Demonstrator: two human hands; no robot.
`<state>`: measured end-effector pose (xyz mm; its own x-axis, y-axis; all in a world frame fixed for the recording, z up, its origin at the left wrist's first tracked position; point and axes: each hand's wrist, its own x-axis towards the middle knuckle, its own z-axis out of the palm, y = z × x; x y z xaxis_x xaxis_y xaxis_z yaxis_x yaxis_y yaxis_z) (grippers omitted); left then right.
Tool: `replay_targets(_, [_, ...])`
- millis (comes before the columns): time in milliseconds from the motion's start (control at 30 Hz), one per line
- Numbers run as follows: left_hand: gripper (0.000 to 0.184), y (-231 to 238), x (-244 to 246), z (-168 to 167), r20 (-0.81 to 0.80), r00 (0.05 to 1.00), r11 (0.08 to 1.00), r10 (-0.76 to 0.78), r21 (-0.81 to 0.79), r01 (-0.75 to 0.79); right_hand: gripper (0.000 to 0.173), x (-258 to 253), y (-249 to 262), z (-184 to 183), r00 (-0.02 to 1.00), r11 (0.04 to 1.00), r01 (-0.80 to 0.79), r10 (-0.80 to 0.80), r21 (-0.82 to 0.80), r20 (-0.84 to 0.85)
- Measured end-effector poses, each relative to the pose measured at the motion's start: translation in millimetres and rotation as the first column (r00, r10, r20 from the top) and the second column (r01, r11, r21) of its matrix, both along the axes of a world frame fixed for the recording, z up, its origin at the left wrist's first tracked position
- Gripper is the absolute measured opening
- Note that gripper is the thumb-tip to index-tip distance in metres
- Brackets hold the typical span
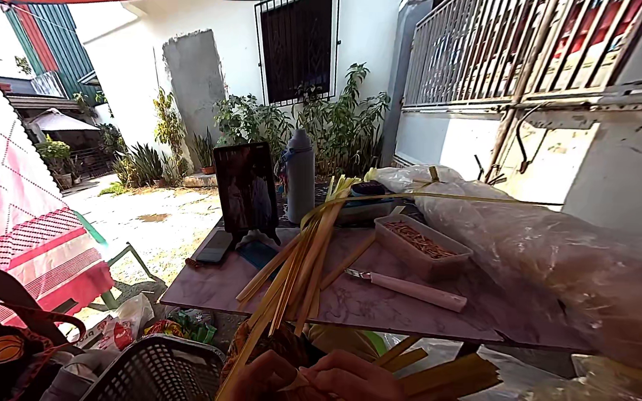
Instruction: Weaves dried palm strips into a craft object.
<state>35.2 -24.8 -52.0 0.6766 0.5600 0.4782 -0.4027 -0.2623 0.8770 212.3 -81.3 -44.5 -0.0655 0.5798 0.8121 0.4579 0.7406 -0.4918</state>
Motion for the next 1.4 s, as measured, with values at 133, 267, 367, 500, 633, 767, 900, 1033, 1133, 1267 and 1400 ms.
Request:
replay_targets(133, [0.017,30.2,-12.5,-8.4,0.12,0.992,0.996,-0.036,-0.075,0.046,0.025,22.2,20.2,14.4,0.994,0.992,-0.037,0.049,-0.122,0.094])
replay_targets(267, [0.014,62.2,-51.9,1.7,0.157,0.986,0.996,-0.055,-0.06,0.065,0.016,123.4,81.1,32.5,0.809,0.859,0.509,-0.502,0.063,0.307])
replay_targets(367, [0.01,73.5,-78.9,14.5,0.155,0.986,0.994,0.068,-0.096,-0.054,0.018,201.2,106.2,52.0,0.605,0.566,0.785,-0.612,-0.252,0.509])
replay_targets(500, [0.004,90.8,-99.5,25.2,0.17,0.971,0.977,0.169,-0.156,-0.143,0.019,254.3,128.7,46.1,0.519,0.287,0.854,-0.474,-0.433,0.711])
replay_targets(633, [0.003,108.1,-114.1,26.6,0.133,0.967,0.97,0.219,-0.138,-0.201,0.015,258.7,137.2,41.0,0.501,0.27,0.865,-0.48,-0.422,0.72])
replay_targets(767, [0.006,112.0,-122.5,28.0,0.128,0.962,0.958,0.239,-0.189,-0.213,0.019,268.1,147.1,42.2,0.488,0.204,0.872,-0.441,-0.445,0.753])
replay_targets(900, [0.009,118.9,-127.1,25.3,0.126,0.959,0.954,0.255,-0.191,-0.229,0.023,279.2,153.2,40.4,0.469,0.19,0.883,-0.371,-0.429,0.802])
replay_targets(1033, [0.015,120.8,-125.8,25.6,0.103,0.934,0.92,0.343,-0.237,-0.311,0.021,277.9,153.6,45.0,0.484,0.215,0.875,-0.386,-0.434,0.785])
replay_targets(1133, [0.012,126.3,-127.5,24.5,0.107,0.931,0.914,0.349,-0.257,-0.314,0.02,274.8,149.0,43.6,0.491,0.268,0.871,-0.447,-0.411,0.748])
replay_targets(1267, [0.013,132.3,-133.4,19.1,0.112,0.926,0.905,0.362,-0.279,-0.32,0.021,278.3,140.4,37.2,0.516,0.393,0.855,-0.594,-0.337,0.616])
replay_targets(1400, [0.022,135.8,-139.5,14.3,0.08,0.912,0.882,0.403,-0.299,-0.364,0.023,277.5,141.6,41.7,0.539,0.402,0.842,-0.631,-0.359,0.557])
